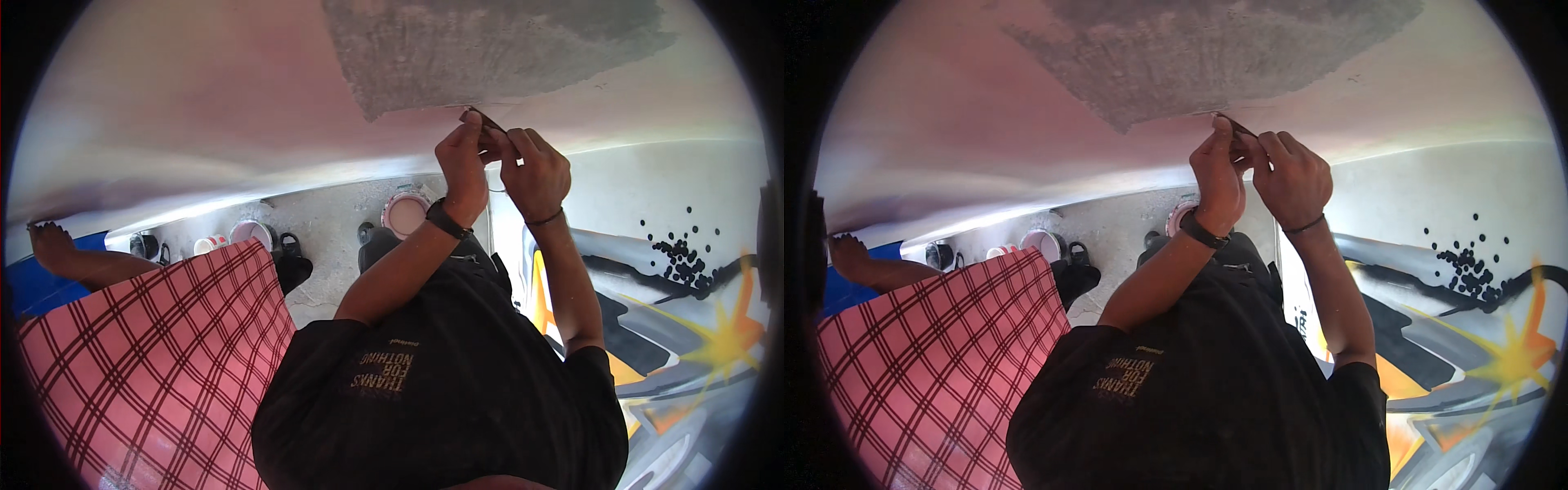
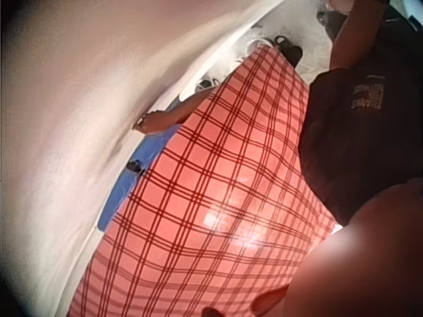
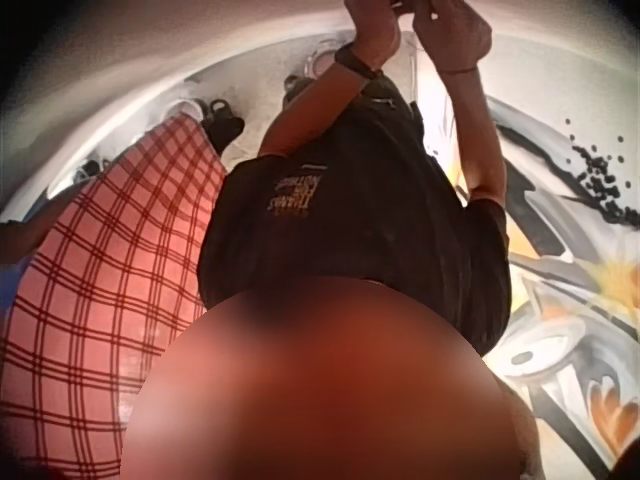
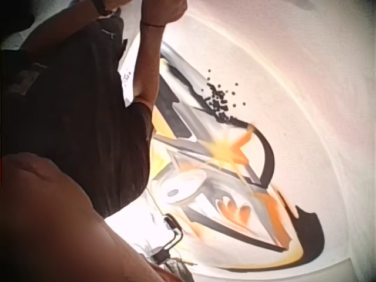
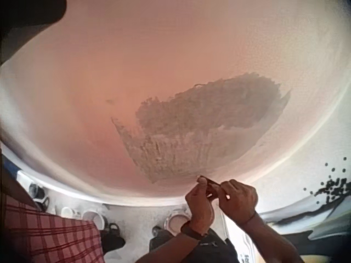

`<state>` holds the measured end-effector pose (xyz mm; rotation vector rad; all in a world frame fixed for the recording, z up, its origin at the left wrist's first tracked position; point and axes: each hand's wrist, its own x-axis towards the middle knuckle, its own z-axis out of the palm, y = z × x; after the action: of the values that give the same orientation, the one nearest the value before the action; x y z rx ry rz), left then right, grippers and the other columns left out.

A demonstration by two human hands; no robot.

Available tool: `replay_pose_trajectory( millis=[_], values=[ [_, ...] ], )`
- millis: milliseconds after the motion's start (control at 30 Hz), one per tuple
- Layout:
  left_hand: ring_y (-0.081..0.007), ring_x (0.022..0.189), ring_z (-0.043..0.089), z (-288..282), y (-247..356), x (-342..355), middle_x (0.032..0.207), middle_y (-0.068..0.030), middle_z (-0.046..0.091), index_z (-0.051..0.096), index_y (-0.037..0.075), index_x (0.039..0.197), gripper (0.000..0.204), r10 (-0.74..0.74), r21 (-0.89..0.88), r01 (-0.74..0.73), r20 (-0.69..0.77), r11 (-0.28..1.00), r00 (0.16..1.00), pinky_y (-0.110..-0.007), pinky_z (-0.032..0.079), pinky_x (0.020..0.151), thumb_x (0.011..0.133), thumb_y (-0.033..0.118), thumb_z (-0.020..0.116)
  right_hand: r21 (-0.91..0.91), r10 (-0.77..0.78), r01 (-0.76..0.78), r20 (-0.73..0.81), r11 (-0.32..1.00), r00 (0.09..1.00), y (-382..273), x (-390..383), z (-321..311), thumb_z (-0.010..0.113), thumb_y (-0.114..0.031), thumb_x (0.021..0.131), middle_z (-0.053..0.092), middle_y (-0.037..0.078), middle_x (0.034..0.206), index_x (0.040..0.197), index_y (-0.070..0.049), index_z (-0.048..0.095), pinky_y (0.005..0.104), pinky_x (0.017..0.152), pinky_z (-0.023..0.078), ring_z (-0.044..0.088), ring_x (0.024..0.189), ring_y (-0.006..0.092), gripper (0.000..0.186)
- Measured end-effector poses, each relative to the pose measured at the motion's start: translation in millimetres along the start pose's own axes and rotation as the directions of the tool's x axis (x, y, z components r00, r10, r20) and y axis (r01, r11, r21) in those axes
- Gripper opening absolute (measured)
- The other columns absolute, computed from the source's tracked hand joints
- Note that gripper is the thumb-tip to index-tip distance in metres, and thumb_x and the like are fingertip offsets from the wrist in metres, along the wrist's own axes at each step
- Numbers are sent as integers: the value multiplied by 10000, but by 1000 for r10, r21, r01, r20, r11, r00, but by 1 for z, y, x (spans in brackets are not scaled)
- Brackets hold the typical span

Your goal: Scraping and patching a ceiling using a putty knife.

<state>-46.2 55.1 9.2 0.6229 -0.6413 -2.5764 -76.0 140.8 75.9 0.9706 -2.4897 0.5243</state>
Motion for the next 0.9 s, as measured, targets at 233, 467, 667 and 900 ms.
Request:
replay_pose_trajectory(
  millis=[233,467,667,900],
  values=[
    [-134,625,640,-3,3,3,739,-45,672,657,55,826,349,102,-16,-104,-91,994,991,-256,533,561,1021,342,616,62,-96,97,-20,993,995,-2,9,10,675,-181,896,605,35,694,788,-133,644,377,490,489,632,572,246,122],
    [-92,640,581,-25,36,5,727,-2,647,644,84,853,378,166,-29,-175,-188,984,968,-253,435,576,1036,408,578,200,-183,179,0,963,983,-28,20,37,702,-160,877,593,40,674,784,-116,659,376,504,482,632,580,246,112],
    [-103,673,602,4,-5,-5,777,-13,654,642,81,892,364,115,29,-113,-69,993,991,-259,469,597,1032,411,581,106,-147,146,-3,984,989,14,8,0,700,-203,897,610,35,687,773,-115,644,369,495,482,633,573,239,161],
    [-127,630,633,35,-34,-6,736,-34,664,649,61,809,404,27,-14,-28,-47,1000,999,-252,518,567,1040,384,572,2,-93,93,43,996,995,49,3,-19,689,-231,915,602,30,683,774,-119,626,369,482,477,638,575,219,191]
  ],
)
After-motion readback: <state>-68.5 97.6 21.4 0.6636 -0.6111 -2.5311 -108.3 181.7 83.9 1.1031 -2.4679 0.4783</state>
